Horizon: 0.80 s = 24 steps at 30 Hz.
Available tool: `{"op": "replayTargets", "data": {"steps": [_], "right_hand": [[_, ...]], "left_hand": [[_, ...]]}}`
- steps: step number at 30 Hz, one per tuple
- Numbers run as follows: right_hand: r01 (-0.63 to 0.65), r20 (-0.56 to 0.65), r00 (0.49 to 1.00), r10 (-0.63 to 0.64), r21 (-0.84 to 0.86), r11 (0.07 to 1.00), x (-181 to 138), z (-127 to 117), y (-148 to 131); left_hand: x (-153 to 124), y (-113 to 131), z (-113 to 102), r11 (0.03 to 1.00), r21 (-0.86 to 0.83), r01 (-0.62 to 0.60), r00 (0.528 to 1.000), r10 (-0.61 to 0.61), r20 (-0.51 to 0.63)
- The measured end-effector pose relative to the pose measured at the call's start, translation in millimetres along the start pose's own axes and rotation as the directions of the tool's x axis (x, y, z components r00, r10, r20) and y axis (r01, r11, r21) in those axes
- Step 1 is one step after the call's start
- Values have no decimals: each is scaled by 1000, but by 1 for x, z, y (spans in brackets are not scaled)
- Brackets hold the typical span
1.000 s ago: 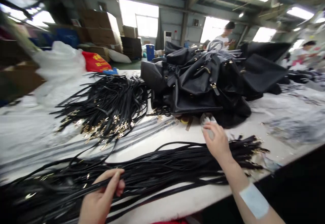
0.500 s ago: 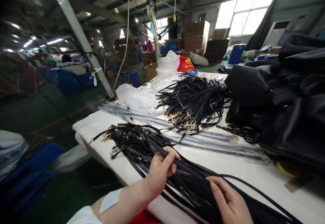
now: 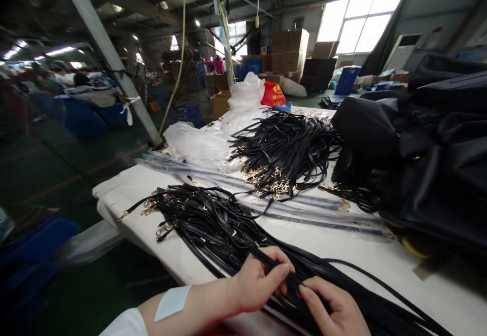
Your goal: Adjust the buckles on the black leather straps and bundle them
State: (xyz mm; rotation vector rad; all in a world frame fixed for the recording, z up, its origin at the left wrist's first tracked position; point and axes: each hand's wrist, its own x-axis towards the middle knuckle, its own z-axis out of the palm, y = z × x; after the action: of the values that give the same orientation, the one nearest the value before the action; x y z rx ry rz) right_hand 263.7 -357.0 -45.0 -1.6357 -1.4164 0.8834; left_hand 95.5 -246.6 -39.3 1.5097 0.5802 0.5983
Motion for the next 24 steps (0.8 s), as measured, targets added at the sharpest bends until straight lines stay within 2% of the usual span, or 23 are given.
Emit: {"op": "replayTargets", "data": {"steps": [4,8,11,13,15,18,21,24], "right_hand": [[-46,-100,994,46,-3,999,-7,-5,-3],[-106,-48,993,109,70,992,-10,-9,5],[-165,-51,982,181,229,959,-14,-14,30],[-224,-70,960,272,396,891,-19,-17,51],[-241,-90,935,343,551,799,-22,-20,67],[-189,-126,921,368,681,707,-24,-22,81],[-199,-98,923,373,706,679,-20,-20,86],[-252,-44,923,383,684,685,-14,-16,92]], "left_hand": [[10,11,-4,1000,20,-5,999,6,-31],[12,15,-1,993,117,12,999,-16,34],[12,11,0,986,164,5,990,-29,141],[18,9,-1,980,191,-45,983,10,181],[32,10,-3,967,237,-93,984,53,172],[72,18,-2,904,411,-118,989,68,134],[132,24,10,721,678,-146,984,33,176],[201,19,37,567,810,-150,979,-30,202]]}}
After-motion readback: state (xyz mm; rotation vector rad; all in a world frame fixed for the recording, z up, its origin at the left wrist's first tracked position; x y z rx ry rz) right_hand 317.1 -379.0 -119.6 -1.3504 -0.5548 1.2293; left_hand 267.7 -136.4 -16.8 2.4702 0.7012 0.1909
